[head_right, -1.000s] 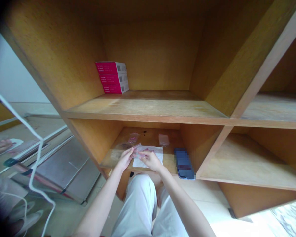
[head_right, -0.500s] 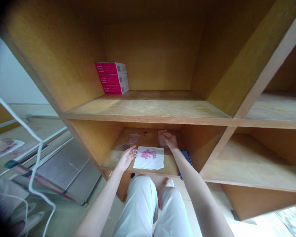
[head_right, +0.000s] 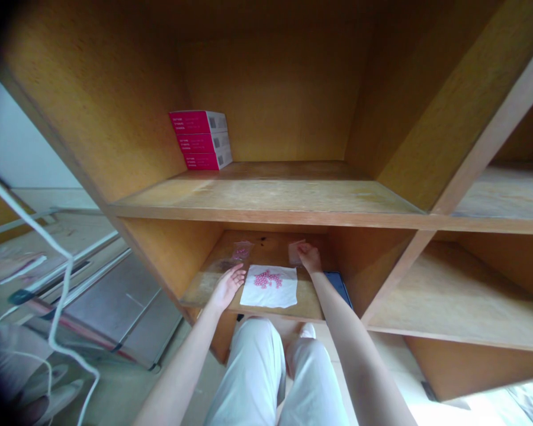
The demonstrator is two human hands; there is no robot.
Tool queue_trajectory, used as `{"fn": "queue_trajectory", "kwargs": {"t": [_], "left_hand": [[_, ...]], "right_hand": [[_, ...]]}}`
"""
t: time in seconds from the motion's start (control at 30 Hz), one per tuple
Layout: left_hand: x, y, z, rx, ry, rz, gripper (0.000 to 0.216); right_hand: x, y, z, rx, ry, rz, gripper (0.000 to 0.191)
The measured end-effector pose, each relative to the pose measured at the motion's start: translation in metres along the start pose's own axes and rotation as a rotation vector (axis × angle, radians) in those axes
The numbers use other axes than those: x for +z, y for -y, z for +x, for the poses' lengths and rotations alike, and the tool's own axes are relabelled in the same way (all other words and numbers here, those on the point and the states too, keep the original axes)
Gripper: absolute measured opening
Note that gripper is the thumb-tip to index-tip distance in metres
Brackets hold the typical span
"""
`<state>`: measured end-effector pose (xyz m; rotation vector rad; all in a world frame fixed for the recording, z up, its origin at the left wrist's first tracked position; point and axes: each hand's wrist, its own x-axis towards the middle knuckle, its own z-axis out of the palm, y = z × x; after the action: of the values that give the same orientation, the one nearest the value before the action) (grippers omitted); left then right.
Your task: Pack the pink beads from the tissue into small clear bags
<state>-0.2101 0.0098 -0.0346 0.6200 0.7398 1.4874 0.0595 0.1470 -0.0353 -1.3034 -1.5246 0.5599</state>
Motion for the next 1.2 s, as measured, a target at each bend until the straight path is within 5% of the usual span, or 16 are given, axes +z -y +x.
{"fn": "queue_trajectory", "kwargs": {"t": [0.47, 0.8, 1.03, 1.2], "left_hand": [[-0.001, 0.000, -0.001, 0.022, 0.011, 0.004, 0.027], [-0.001, 0.000, -0.001, 0.033, 0.013, 0.012, 0.025], [-0.005, 0.002, 0.001, 0.034, 0.016, -0.005, 0.022], [-0.003, 0.002, 0.000, 0.044, 0.011, 0.007, 0.021]], "right_hand": [[0.001, 0.002, -0.003, -0.051, -0.003, -0.242, 0.017], [0.004, 0.030, -0.008, -0.164, -0.132, -0.067, 0.023], [0.007, 0.073, -0.053, -0.209, -0.090, 0.134, 0.022], [0.017, 0.077, -0.081, -0.151, -0.042, 0.268, 0.021]]}}
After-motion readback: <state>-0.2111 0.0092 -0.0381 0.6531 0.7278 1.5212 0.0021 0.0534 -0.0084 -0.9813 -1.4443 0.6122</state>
